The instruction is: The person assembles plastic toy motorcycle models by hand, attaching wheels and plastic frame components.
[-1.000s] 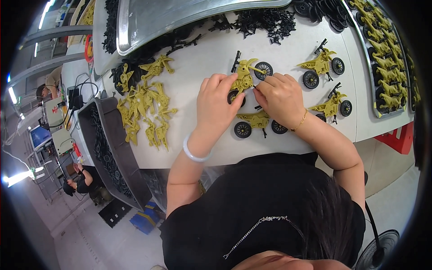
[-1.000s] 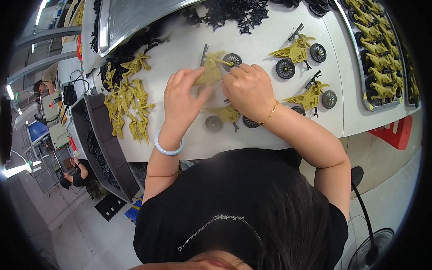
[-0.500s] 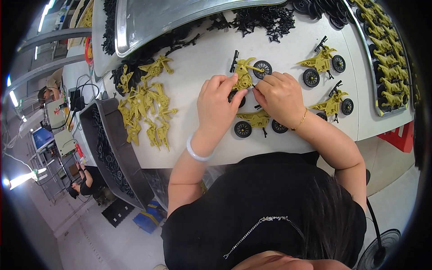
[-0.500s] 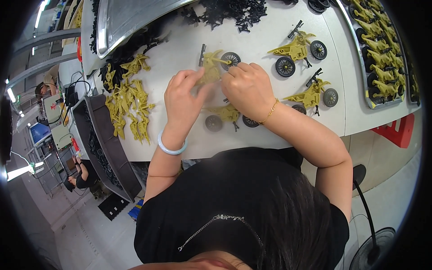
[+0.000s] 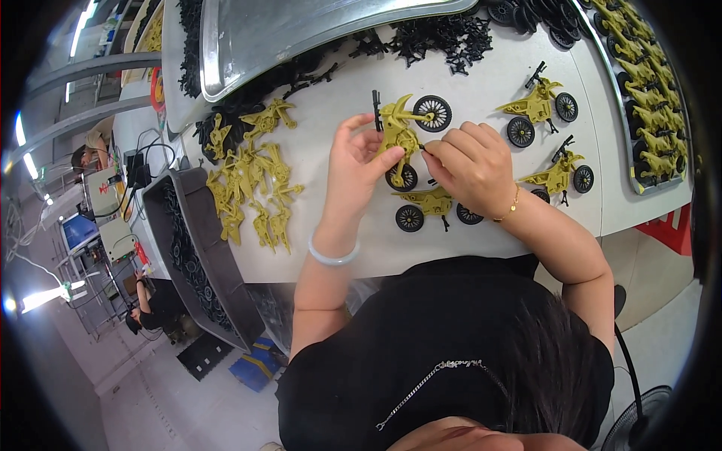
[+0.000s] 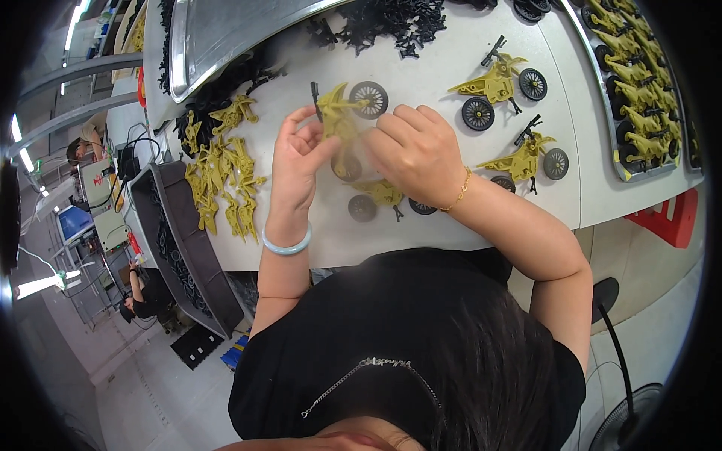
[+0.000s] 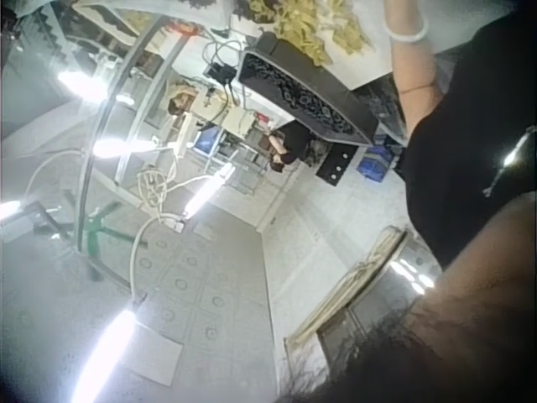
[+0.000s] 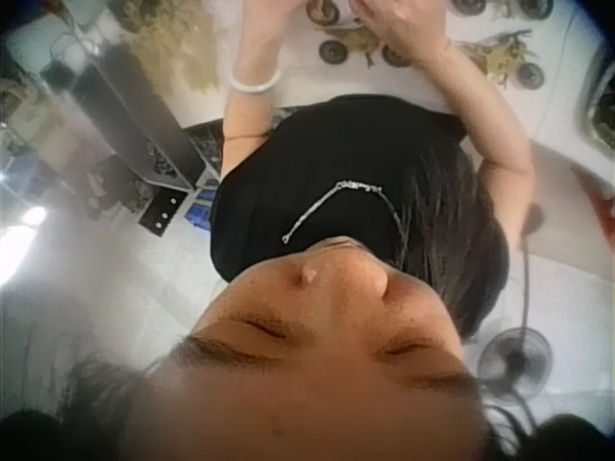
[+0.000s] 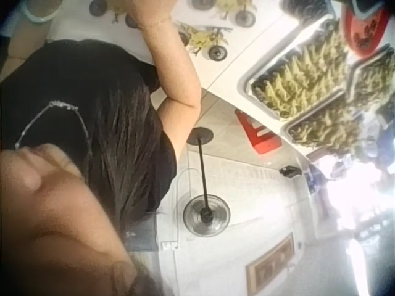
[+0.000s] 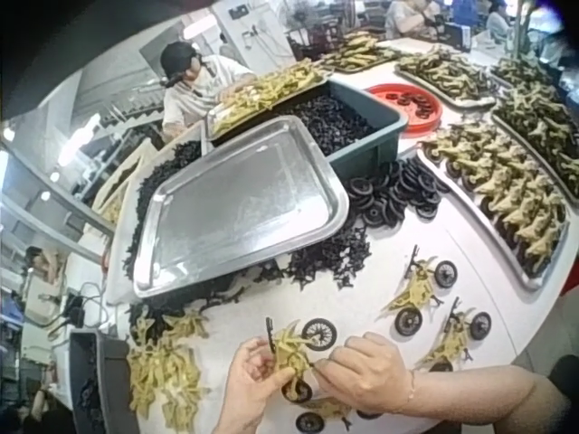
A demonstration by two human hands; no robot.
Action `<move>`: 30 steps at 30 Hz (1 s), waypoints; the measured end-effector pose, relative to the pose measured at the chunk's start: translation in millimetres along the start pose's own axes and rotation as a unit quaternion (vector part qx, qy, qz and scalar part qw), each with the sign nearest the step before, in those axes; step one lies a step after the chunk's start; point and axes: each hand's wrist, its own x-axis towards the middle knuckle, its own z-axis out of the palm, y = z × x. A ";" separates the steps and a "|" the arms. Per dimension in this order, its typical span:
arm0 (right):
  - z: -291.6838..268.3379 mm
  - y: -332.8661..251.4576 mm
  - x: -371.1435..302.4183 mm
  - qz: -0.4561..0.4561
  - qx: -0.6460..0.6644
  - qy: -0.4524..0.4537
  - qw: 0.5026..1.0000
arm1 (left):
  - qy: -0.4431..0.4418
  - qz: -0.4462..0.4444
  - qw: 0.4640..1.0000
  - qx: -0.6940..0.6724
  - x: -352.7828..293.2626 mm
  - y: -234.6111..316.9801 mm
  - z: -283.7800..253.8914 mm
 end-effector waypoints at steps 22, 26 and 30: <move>-12.9 -0.8 -1.7 -0.149 0.089 0.071 0.982 | -0.157 -0.124 0.954 -0.225 -19.8 10.9 5.6; -16.2 -4.3 2.1 -0.117 0.072 0.072 0.988 | -0.137 -0.119 0.957 -0.228 -19.3 9.8 6.7; -20.9 -10.8 6.0 0.019 0.180 0.081 0.980 | -0.136 -0.095 0.950 -0.264 -23.3 7.9 8.0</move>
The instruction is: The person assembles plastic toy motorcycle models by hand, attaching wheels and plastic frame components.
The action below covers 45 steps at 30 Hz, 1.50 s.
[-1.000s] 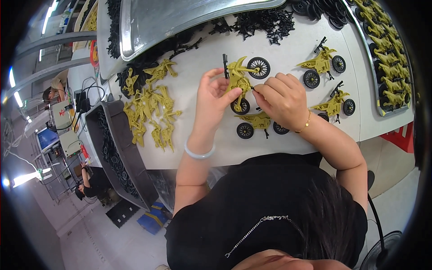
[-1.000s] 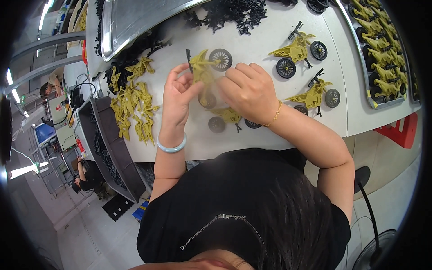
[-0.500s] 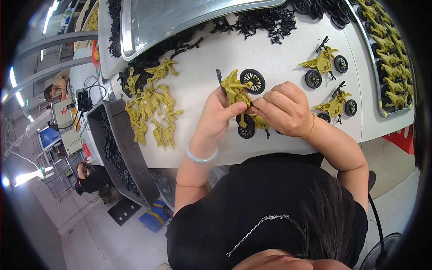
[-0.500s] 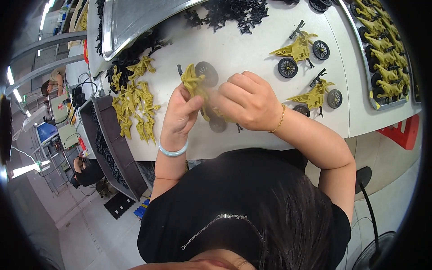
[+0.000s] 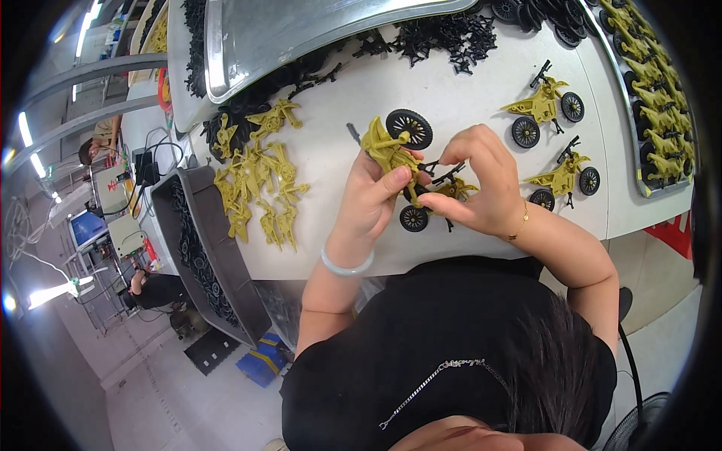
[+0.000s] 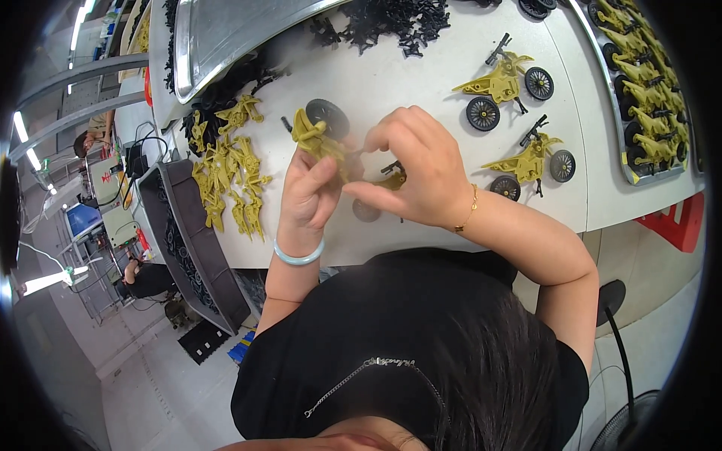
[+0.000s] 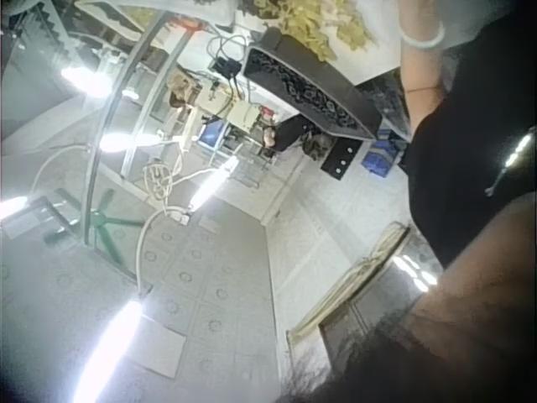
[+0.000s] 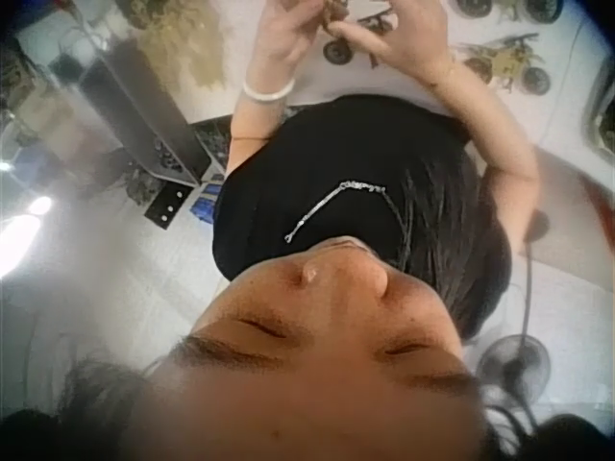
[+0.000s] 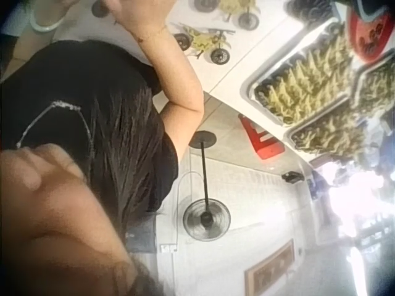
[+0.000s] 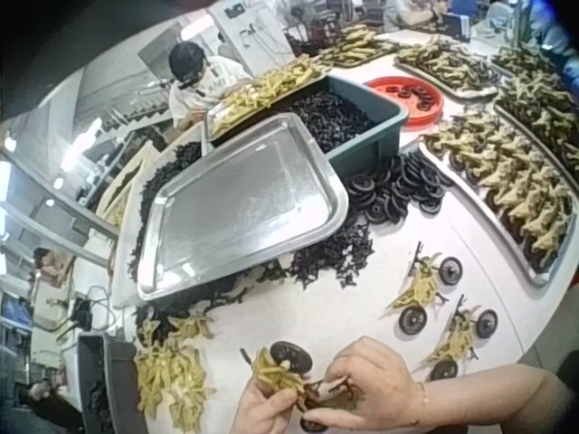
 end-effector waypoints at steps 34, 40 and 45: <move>-28.1 -7.9 12.1 0.345 0.484 -0.018 0.804 | 0.040 0.242 0.947 0.209 -10.8 -12.7 30.7; -40.0 -11.3 10.8 0.254 0.328 -0.044 0.909 | 0.107 0.199 0.899 0.374 -28.3 -8.3 13.0; -79.4 -19.1 17.9 0.209 0.145 -0.176 0.951 | 0.036 0.213 0.831 0.512 -34.7 -0.6 24.0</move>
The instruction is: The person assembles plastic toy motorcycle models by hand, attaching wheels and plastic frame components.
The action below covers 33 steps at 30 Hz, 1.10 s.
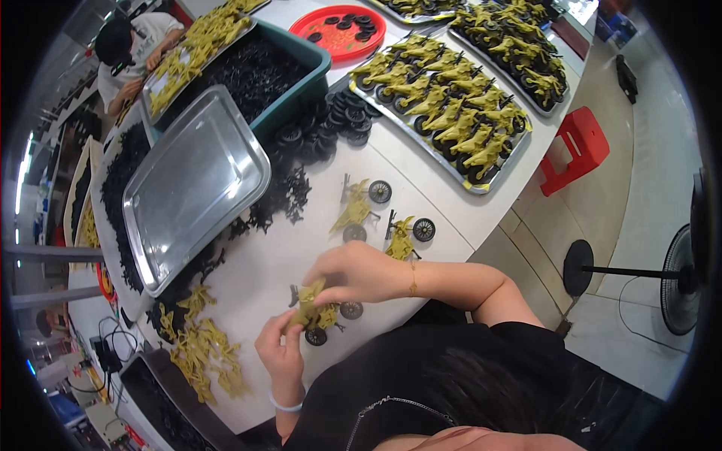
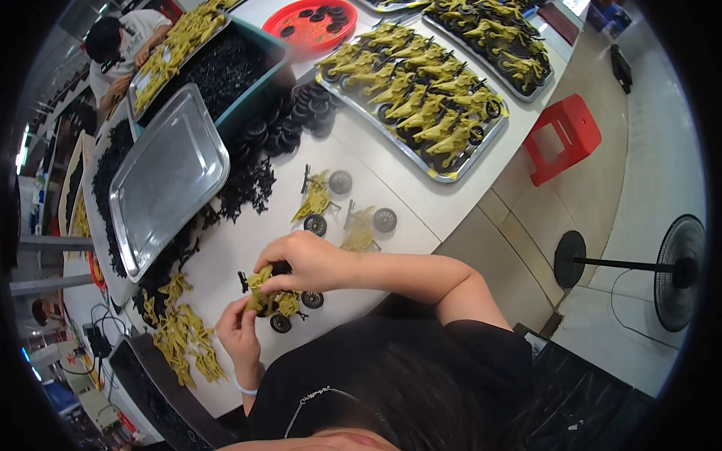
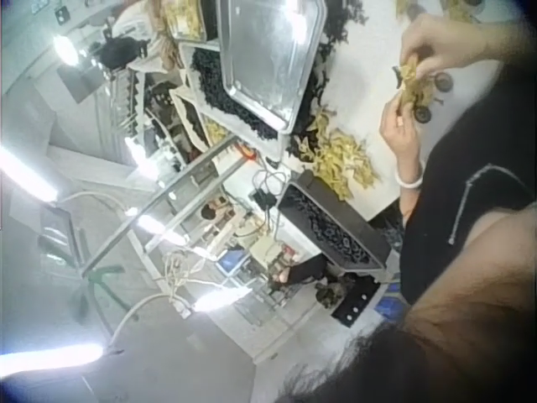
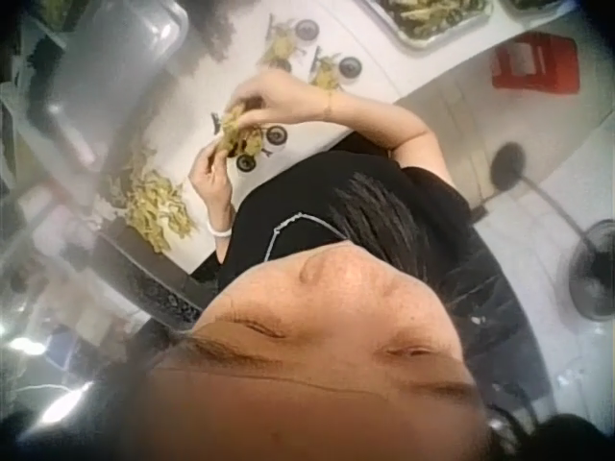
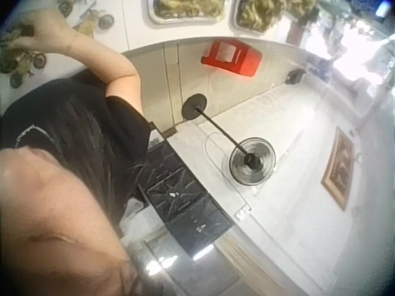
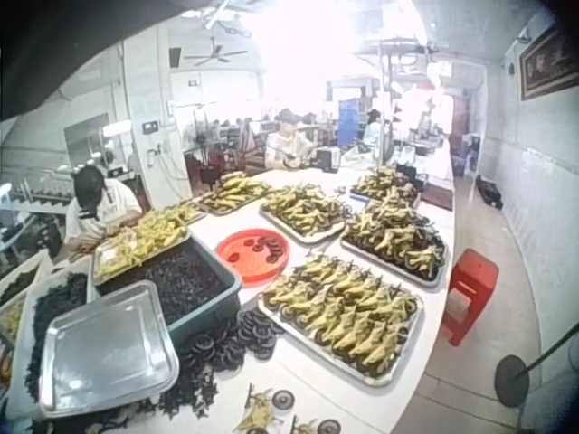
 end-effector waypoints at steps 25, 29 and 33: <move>-63.0 21.3 -13.8 0.161 0.073 -0.037 0.984 | -0.081 -0.064 0.989 -0.104 12.4 16.7 32.9; -198.8 34.8 44.2 0.049 0.052 0.203 0.977 | -0.011 0.041 0.991 -0.130 13.9 13.9 21.9; -377.1 104.3 78.0 -0.008 -0.096 0.372 0.923 | 0.008 0.051 0.998 -0.031 6.7 10.6 7.6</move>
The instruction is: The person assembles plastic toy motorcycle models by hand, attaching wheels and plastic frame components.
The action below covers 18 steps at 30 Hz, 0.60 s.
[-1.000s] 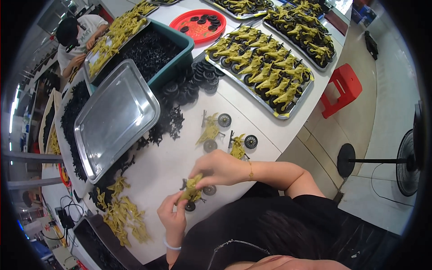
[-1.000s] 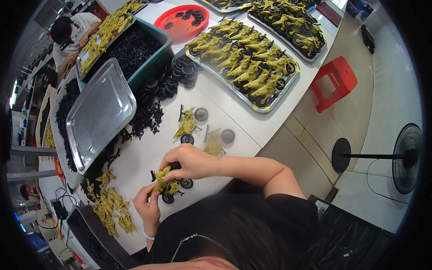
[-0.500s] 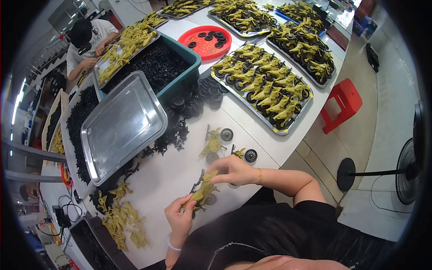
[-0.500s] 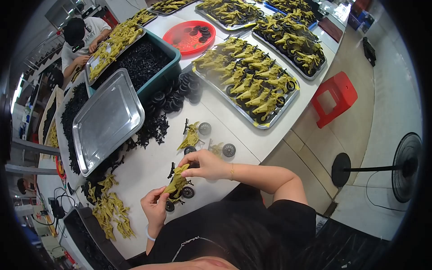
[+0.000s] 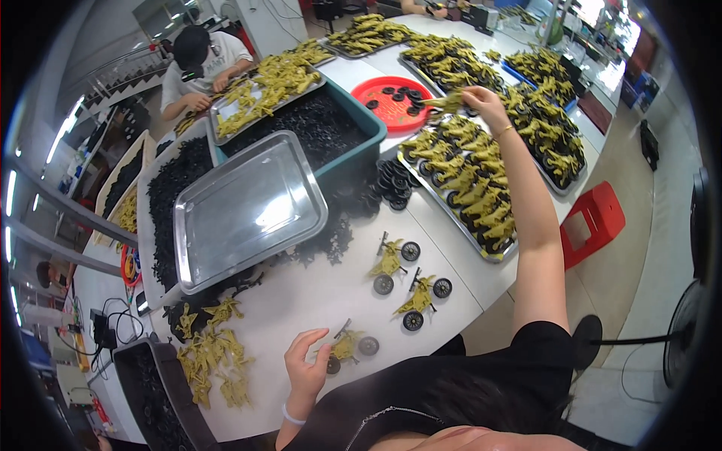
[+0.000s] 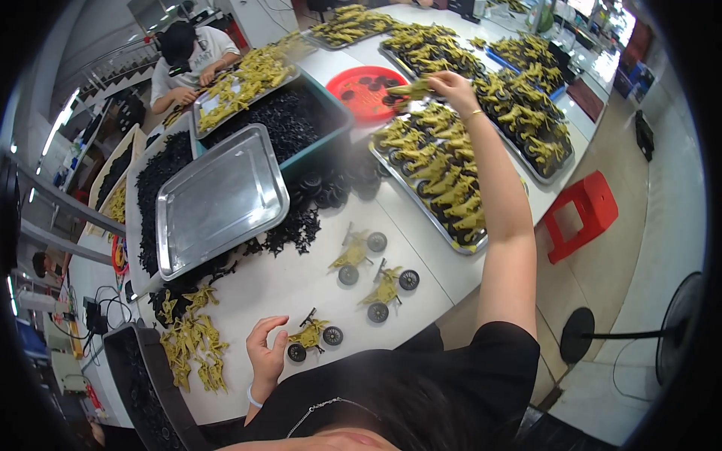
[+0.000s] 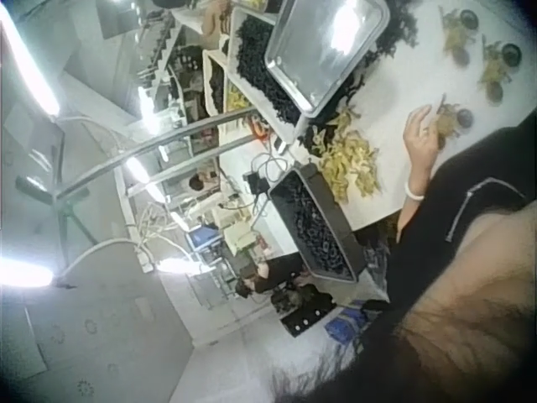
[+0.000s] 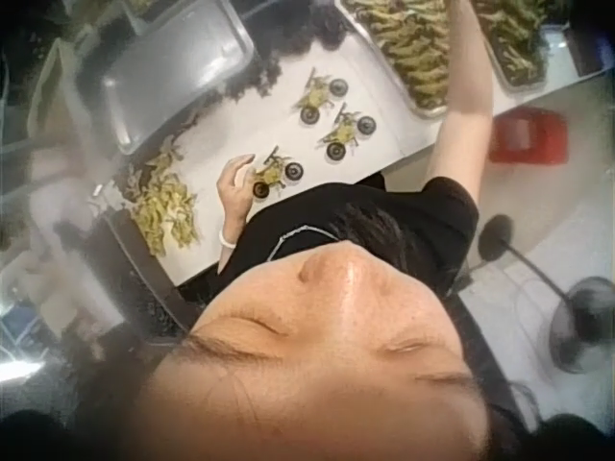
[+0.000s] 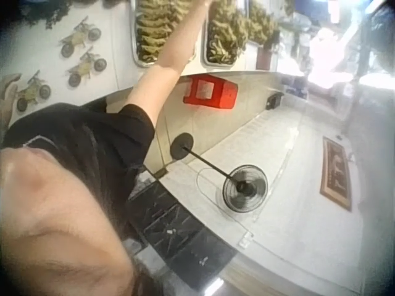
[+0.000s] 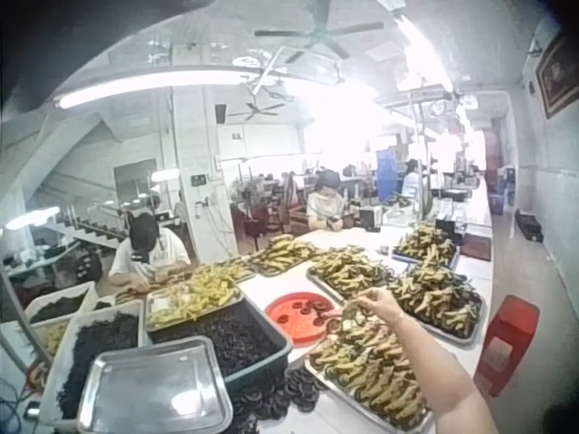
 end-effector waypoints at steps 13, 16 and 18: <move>-42.2 122.7 20.8 0.149 -0.265 -0.073 0.950 | 0.074 -0.035 0.990 0.119 -24.2 -13.1 -15.3; -47.3 148.0 29.2 0.132 -0.258 -0.070 0.955 | 0.078 -0.013 0.986 0.147 -17.4 -22.6 -19.0; -44.8 126.7 36.1 0.106 -0.377 -0.106 0.914 | 0.096 -0.003 0.980 0.174 -14.4 -25.2 -22.5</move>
